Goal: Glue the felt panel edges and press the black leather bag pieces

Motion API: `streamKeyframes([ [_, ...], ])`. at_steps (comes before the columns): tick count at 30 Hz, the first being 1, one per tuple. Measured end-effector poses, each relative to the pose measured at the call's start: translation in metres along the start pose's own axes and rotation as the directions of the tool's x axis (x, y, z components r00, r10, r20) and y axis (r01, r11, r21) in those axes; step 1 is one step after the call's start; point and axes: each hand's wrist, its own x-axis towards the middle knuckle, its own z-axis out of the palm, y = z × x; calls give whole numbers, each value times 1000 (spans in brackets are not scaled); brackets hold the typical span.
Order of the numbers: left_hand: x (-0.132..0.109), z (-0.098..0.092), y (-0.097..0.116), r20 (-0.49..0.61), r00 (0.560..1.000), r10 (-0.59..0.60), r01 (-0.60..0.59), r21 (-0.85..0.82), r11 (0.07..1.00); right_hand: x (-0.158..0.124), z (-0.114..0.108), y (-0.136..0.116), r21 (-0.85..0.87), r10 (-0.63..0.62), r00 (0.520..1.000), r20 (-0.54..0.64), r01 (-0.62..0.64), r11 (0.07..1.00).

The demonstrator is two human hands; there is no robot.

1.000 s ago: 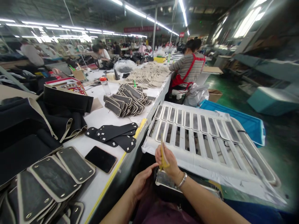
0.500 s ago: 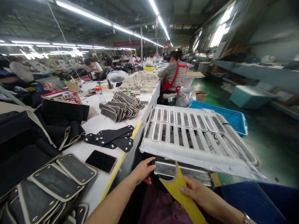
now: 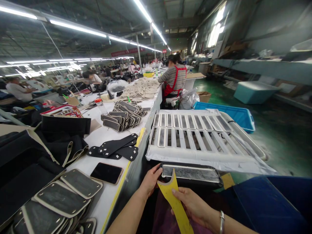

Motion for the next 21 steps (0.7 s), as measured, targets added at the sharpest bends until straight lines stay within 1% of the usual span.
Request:
streamKeyframes([
  [4, 5, -2, 2, 26, 999, -19, 20, -51, 999, 5, 8, -1, 50, 61, 998, -17, -60, 997],
  [6, 6, -2, 6, 48, 998, -30, 33, -66, 997, 9, 9, -1, 39, 81, 997, -21, -80, 996],
  [8, 5, -2, 10, 79, 996, -38, 44, -78, 996, 12, 9, -1, -59, 56, 998, -33, -58, 997],
  [10, 5, -1, 15, 110, 993, -42, 52, -84, 995, 15, 8, -1, -199, 22, 999, -50, -32, 979],
  [12, 7, -2, 18, 133, 990, -44, 55, -84, 995, 16, 7, -2, -294, 30, 997, -68, -48, 955],
  [14, 9, -3, 20, 148, 988, -53, 65, -77, 995, 17, 5, -2, -327, 53, 996, -68, -73, 942],
  [18, 12, -9, 17, 149, 987, -67, 78, -68, 995, 22, 3, 0, -375, 53, 997, -53, -69, 924],
  [21, 13, -13, 16, 162, 985, -63, 73, -58, 996, 26, 3, 2, -386, 83, 995, -57, -99, 917],
])
